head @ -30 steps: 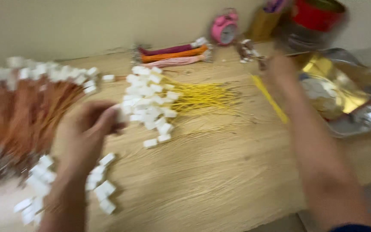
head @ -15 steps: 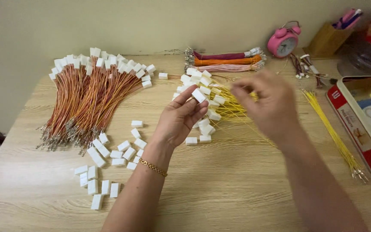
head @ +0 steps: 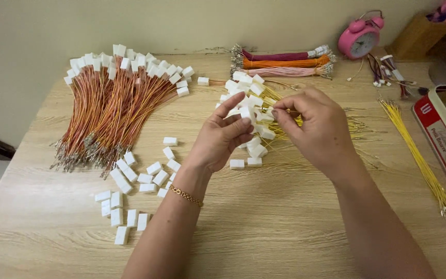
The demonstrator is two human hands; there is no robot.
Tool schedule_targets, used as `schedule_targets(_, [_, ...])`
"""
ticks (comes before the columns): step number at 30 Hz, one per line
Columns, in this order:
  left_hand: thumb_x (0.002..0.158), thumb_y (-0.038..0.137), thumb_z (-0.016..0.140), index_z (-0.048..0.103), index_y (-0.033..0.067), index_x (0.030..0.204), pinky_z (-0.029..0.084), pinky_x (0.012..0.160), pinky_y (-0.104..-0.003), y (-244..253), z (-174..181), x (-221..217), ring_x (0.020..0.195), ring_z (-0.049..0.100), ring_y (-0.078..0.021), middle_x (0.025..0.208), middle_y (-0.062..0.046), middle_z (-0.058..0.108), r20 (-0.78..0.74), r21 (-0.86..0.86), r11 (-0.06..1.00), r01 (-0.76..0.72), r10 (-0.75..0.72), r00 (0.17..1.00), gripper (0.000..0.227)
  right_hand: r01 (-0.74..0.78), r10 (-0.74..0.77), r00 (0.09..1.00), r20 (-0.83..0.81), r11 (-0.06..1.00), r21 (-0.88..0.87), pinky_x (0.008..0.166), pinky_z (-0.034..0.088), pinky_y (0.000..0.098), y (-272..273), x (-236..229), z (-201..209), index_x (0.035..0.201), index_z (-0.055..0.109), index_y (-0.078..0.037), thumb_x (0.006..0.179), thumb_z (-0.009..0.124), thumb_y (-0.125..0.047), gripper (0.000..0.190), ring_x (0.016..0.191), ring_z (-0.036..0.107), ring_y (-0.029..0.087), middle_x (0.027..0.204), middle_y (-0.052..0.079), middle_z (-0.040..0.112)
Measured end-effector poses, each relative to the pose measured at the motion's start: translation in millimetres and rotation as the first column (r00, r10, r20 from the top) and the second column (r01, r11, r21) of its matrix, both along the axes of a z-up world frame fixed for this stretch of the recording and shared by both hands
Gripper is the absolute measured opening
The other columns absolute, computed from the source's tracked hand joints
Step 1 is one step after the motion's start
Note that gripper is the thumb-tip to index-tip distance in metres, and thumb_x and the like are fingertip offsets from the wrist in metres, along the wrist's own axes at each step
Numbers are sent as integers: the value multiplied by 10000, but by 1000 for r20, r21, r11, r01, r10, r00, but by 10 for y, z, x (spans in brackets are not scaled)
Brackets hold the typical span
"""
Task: Assembling wire cables by inserting wires into plastic connectors.
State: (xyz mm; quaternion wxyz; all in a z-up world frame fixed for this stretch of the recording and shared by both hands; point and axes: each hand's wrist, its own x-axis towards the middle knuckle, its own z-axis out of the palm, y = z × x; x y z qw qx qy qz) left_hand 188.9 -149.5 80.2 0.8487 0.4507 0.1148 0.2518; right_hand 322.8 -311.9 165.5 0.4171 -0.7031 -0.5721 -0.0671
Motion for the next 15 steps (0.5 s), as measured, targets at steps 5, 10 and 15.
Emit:
schedule_targets(5, [969,-19,617,463,-22,1365,632,947,-387,-21,134,-36,1065,732,-283,1122,-139,681,-45,-96,995,39,-43,998,425,13,-13,999,52,1000,2,633,562,291,-27,26,23,987,745,-55,934,768,-114,83,780,685,138,929,54,692])
schedule_targets(10, [1004,19,593,586,-40,1328,623,958,-369,17,90,-61,1055,708,-234,1159,-122,704,14,-61,996,66,-65,998,329,2,-7,992,128,999,44,643,556,300,-27,6,24,983,747,-61,922,784,-113,88,781,685,144,930,44,693])
schedule_targets(15, [1052,56,550,637,-22,1328,612,940,-347,19,80,-69,1009,682,-186,1111,-100,693,54,-76,994,83,-79,995,299,56,-48,982,182,998,-37,585,527,304,-11,26,-9,940,743,-71,918,793,-146,93,699,661,151,855,47,669])
